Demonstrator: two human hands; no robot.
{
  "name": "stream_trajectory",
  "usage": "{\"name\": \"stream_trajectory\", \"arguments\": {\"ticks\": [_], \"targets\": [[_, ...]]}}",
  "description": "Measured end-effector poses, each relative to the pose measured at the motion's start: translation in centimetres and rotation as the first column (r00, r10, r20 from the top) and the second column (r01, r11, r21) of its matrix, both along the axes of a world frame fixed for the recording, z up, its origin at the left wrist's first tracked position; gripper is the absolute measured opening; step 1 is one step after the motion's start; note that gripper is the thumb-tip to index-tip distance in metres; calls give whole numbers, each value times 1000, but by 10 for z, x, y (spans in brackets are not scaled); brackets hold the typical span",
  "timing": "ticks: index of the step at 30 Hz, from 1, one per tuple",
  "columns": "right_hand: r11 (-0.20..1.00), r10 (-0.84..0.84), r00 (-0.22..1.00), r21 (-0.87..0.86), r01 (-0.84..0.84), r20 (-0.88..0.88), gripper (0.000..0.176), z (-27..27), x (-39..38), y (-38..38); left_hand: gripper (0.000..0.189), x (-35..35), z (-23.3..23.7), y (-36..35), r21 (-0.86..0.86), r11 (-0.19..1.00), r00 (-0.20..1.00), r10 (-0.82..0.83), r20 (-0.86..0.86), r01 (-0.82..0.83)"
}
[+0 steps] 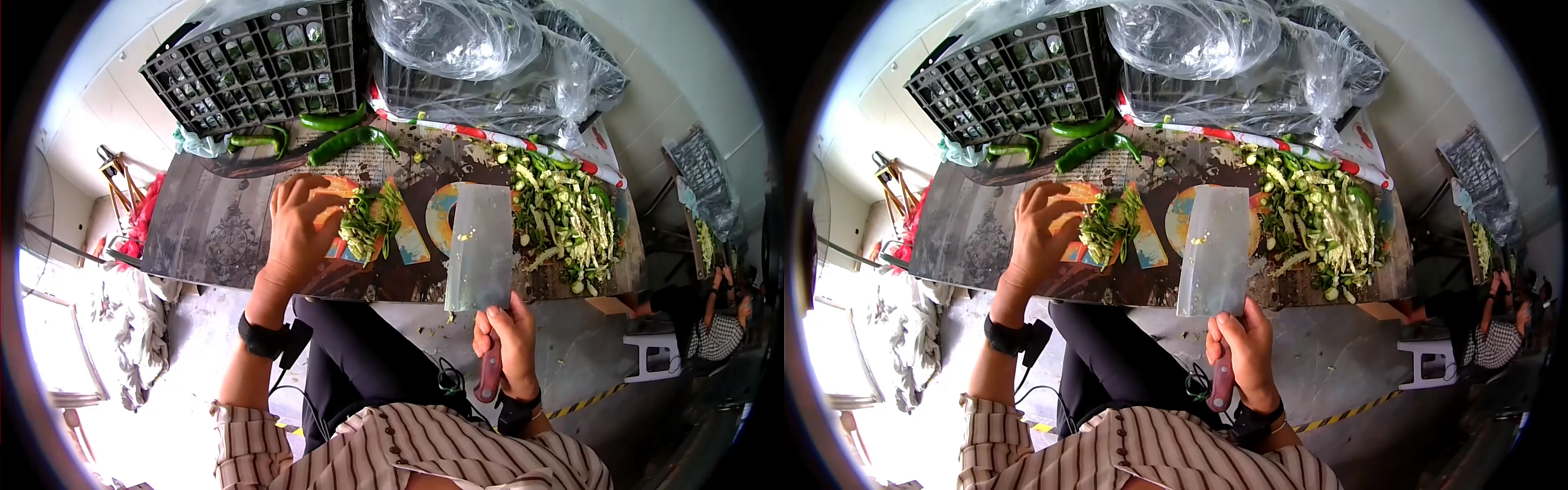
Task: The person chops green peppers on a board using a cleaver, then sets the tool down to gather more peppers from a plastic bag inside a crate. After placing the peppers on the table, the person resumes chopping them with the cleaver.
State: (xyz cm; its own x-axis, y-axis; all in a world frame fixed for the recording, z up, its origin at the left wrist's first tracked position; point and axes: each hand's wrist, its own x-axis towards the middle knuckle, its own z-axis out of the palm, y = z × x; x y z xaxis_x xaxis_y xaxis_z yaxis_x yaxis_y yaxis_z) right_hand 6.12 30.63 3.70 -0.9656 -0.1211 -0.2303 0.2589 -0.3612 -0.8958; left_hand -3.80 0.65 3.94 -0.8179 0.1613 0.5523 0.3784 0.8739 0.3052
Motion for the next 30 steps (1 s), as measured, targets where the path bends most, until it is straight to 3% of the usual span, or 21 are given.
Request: {"name": "stream_trajectory", "arguments": {"ticks": [4,10,15,23,30], "targets": [[999,17,1000,37,-16,-14,14,2,-4,-3,21,-19,-1,1,88,996,1000,-20,7,20],[1000,-7,1000,21,8,-13,14,2,-3,-5,24,-41,-15,14,-124,987,995,-98,16,100],[999,-21,1000,29,21,-10,15,-2,-1,-2,19,-48,-16,6,5,995,993,-96,64,96],[999,-2,1000,41,3,-25,15,-5,-3,-4,19,-1,5,2,137,987,996,-84,-24,86],[996,69,997,63,-67,-35,14,3,-6,-13,23,52,-12,-13,61,998,1000,15,12,-16]]}}
